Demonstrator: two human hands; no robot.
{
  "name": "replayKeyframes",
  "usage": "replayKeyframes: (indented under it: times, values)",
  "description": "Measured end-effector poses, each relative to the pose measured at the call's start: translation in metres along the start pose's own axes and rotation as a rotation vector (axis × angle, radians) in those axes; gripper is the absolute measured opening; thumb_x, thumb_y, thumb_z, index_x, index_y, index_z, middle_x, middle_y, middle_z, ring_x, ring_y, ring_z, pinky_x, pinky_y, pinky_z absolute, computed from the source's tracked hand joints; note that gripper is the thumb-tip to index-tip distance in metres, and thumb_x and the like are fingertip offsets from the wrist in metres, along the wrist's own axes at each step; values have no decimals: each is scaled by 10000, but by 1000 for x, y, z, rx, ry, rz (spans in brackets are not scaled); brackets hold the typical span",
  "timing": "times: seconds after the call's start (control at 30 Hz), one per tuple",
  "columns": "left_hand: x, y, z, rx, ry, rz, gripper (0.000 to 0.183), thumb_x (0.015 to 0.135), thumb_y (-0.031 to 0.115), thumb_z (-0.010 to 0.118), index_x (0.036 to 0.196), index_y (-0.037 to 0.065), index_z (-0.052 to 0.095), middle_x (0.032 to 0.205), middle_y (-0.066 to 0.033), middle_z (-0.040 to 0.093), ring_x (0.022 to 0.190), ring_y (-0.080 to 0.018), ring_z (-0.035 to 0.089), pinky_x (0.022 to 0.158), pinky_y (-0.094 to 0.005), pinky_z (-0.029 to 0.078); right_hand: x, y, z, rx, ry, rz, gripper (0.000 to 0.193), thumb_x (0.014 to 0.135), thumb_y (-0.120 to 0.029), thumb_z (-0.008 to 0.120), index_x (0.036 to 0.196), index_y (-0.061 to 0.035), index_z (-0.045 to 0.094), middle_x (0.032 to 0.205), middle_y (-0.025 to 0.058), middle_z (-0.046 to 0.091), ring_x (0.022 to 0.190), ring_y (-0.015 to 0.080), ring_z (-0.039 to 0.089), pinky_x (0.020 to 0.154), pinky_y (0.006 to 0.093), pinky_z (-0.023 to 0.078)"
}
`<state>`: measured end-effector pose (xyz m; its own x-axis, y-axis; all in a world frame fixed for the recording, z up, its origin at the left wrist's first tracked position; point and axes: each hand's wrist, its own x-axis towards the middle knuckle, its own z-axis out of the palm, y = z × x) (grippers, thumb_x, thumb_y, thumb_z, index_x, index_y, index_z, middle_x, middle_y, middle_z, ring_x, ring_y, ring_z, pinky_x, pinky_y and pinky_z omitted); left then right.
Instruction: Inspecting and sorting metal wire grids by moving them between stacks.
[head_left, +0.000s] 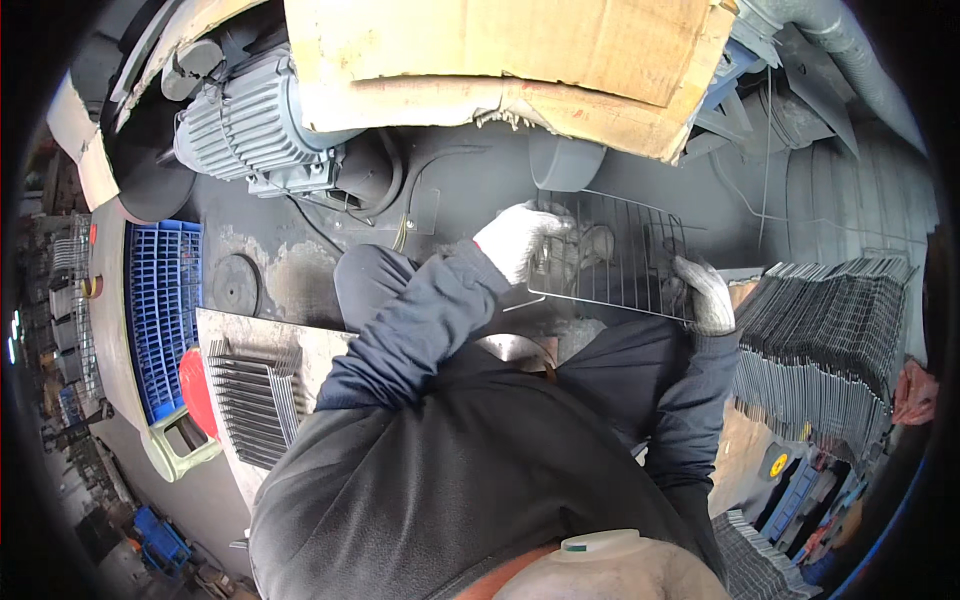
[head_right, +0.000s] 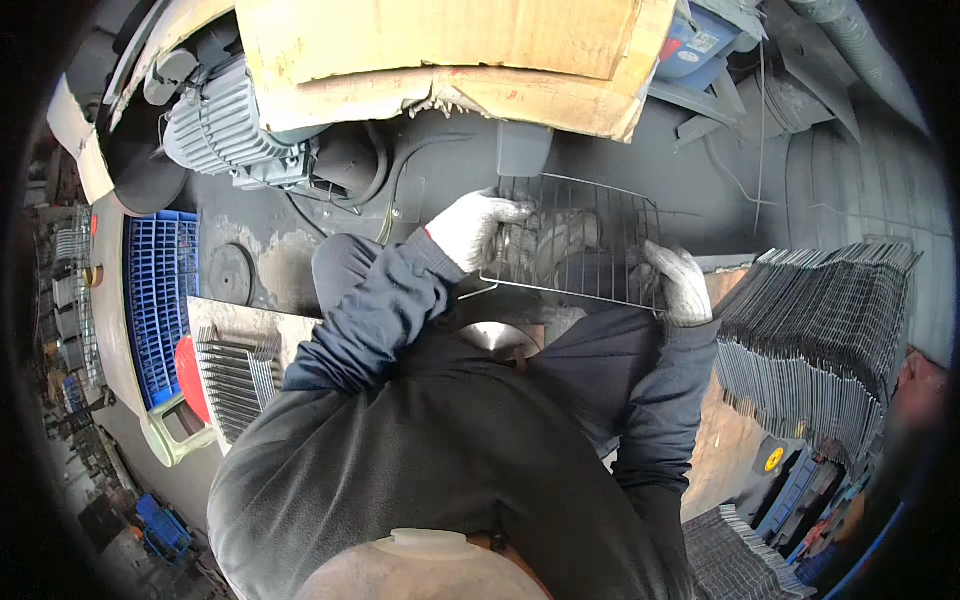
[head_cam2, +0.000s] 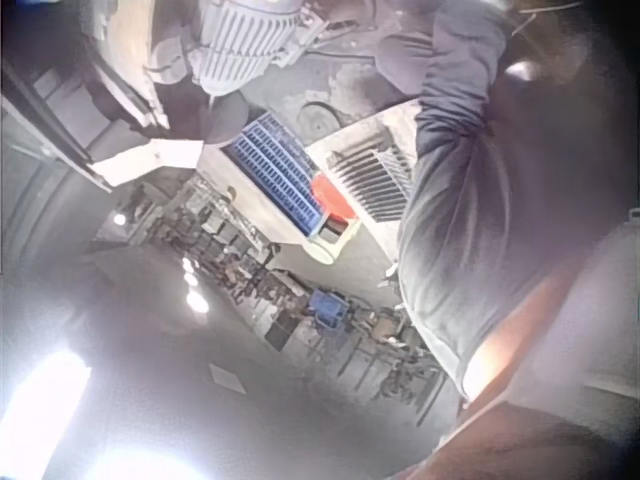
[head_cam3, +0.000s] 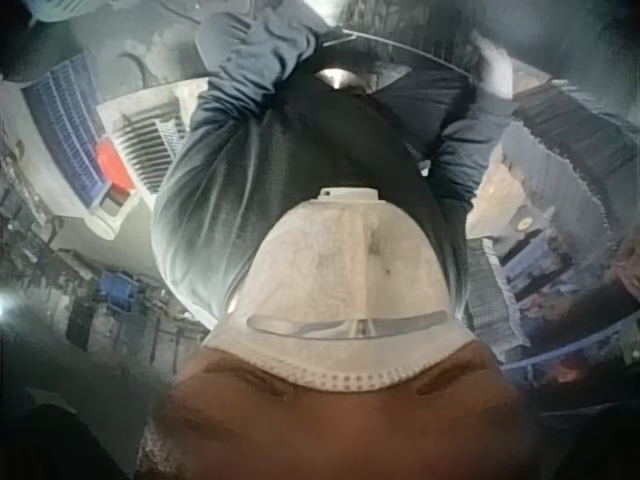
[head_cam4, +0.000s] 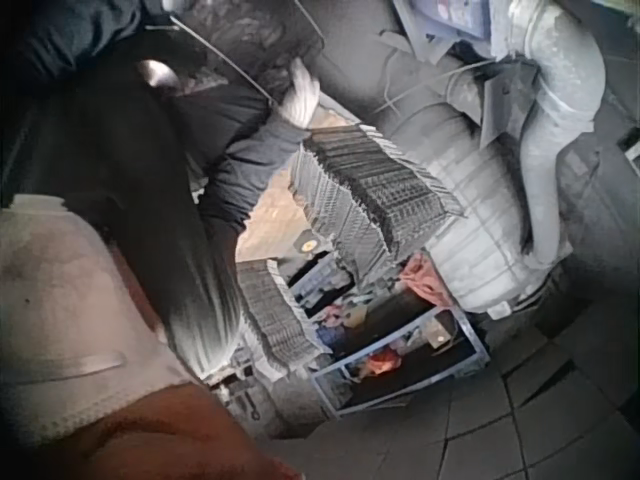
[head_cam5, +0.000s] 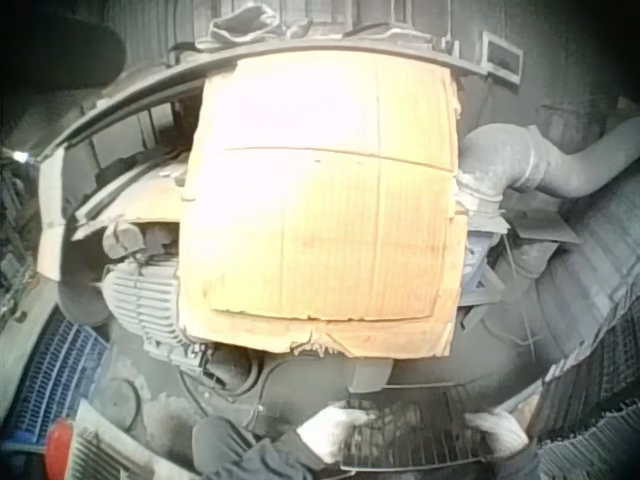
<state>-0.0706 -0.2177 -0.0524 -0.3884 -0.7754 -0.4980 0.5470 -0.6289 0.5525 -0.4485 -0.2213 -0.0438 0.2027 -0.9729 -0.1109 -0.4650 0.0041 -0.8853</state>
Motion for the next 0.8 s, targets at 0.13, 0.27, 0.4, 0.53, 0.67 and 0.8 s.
replayKeyframes:
  times: [0.13,0.27,0.4,0.53,0.67,0.8]
  values:
    - [-44,21,-71,-289,-80,-64,170,1021,50,626,1181,-5,634,972,-76,685,740,-188,660,637,-358,569,42,-40,64,-496,-207,-741,366,897,-11,703,1260,-21,743,1185,184,770,952,370,723,829,433,568]
    - [-160,60,-99,-14,278,255,222,1040,72,628,1238,-28,628,935,-116,752,667,-197,727,587,-330,641,52,-109,189,693,-531,498,275,1008,-75,672,1281,-60,694,989,21,723,808,91,653,626,235,502]
    - [-242,47,-96,203,482,301,192,1028,86,673,1195,1,628,915,-76,728,649,-152,688,560,-294,573,8,-140,223,808,-570,269,428,1024,-83,662,1424,1,533,1019,122,723,706,188,715,561,303,580]
    - [-247,20,-82,473,492,572,168,1010,67,719,1133,28,611,921,-46,691,829,-143,667,801,-298,565,-11,-131,223,850,-380,166,352,999,35,660,1343,-9,600,1094,66,707,935,143,692,790,270,576]
    - [-221,9,-58,850,687,802,206,977,86,766,1126,6,648,933,-53,720,865,-122,665,816,-290,551,-10,-135,203,682,-206,-39,229,971,66,703,1178,-30,679,1109,61,728,993,134,689,876,275,567]
    - [-188,2,-50,877,707,884,271,948,146,816,1153,21,692,983,-108,771,893,-160,721,826,-315,575,-8,-129,178,719,-29,-104,230,923,120,747,1100,-21,708,1085,90,750,991,154,711,899,289,590]
